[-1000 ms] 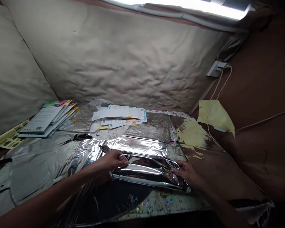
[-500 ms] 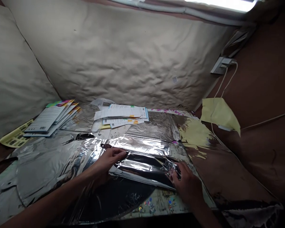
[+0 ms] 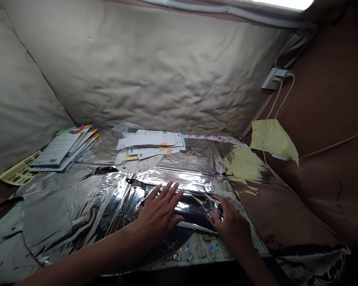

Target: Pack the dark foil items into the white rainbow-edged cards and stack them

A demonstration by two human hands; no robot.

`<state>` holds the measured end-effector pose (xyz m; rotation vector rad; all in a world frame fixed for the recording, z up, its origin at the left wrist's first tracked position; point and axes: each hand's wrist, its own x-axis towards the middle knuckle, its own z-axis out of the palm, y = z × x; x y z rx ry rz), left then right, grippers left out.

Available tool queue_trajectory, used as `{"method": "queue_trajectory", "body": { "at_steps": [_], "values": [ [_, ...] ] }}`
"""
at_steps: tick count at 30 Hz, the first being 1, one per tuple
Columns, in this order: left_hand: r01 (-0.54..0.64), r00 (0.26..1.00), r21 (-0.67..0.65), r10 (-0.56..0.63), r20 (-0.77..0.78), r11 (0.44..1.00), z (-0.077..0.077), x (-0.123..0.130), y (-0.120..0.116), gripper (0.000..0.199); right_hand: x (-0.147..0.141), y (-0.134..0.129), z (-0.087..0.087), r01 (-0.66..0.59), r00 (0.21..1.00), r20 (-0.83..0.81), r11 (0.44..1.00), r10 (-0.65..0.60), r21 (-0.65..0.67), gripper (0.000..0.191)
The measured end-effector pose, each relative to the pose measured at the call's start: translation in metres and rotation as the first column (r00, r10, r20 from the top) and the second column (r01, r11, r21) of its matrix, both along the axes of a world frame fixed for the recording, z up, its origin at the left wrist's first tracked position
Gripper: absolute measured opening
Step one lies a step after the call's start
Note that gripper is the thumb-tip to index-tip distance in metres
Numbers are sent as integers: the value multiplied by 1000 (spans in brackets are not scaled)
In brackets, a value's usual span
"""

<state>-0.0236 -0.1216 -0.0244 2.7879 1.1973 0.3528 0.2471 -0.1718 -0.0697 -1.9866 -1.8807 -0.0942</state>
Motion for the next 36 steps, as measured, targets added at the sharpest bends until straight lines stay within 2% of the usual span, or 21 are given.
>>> {"method": "queue_trajectory", "body": {
  "at_steps": [3, 5, 7, 9, 12, 14, 17, 20, 23, 26, 30, 33, 36],
  "values": [
    [-34, 997, -108, 26, -78, 994, -24, 6, 2, 74, 3, -1, 8, -25, 999, -22, 999, 26, 24, 39],
    [-40, 996, -138, 27, -89, 990, -34, 4, 5, 77, 1, -3, 18, -62, 998, 18, 989, 60, 131, 39],
    [-38, 996, -149, 25, -90, 988, -37, 3, 6, 77, -6, -4, 26, -143, 989, 73, 962, 129, 234, 41],
    [-39, 995, -154, 25, -93, 987, -35, 2, 6, 76, -16, -2, 30, -265, 963, 117, 938, 244, 222, 42],
    [-44, 996, -159, 31, -86, 986, -31, 0, 6, 75, -30, 3, 21, -402, 905, 171, 915, 390, 40, 51],
    [-66, 996, -156, 55, -73, 986, -29, -3, 7, 77, -34, 7, 10, -414, 889, 185, 908, 419, -67, 59],
    [-94, 994, -172, 82, -78, 981, -28, -9, 12, 84, -34, 10, -5, -398, 893, 176, 909, 415, -127, 64],
    [-81, 992, -207, 60, -107, 975, -28, -12, 16, 86, -34, 8, -8, -390, 896, 175, 912, 408, -127, 65],
    [-82, 990, -206, 56, -127, 975, -28, -12, 17, 85, -32, 6, -3, -384, 901, 183, 920, 392, -81, 64],
    [-75, 990, -219, 45, -137, 973, -26, -13, 18, 85, -26, 6, 2, -325, 926, 191, 945, 325, -34, 64],
    [25, 986, -273, -68, -150, 962, -17, -20, 33, 87, -20, -1, 3, -302, 931, 188, 949, 314, -89, 64],
    [166, 968, -276, -209, -135, 947, -10, -31, 55, 79, -22, -23, -2, -373, 905, 191, 925, 381, -76, 69],
    [215, 959, -246, -251, -128, 945, -5, -41, 71, 64, -25, -50, -14, -529, 810, 281, 848, 514, -27, 66]
  ]
}}
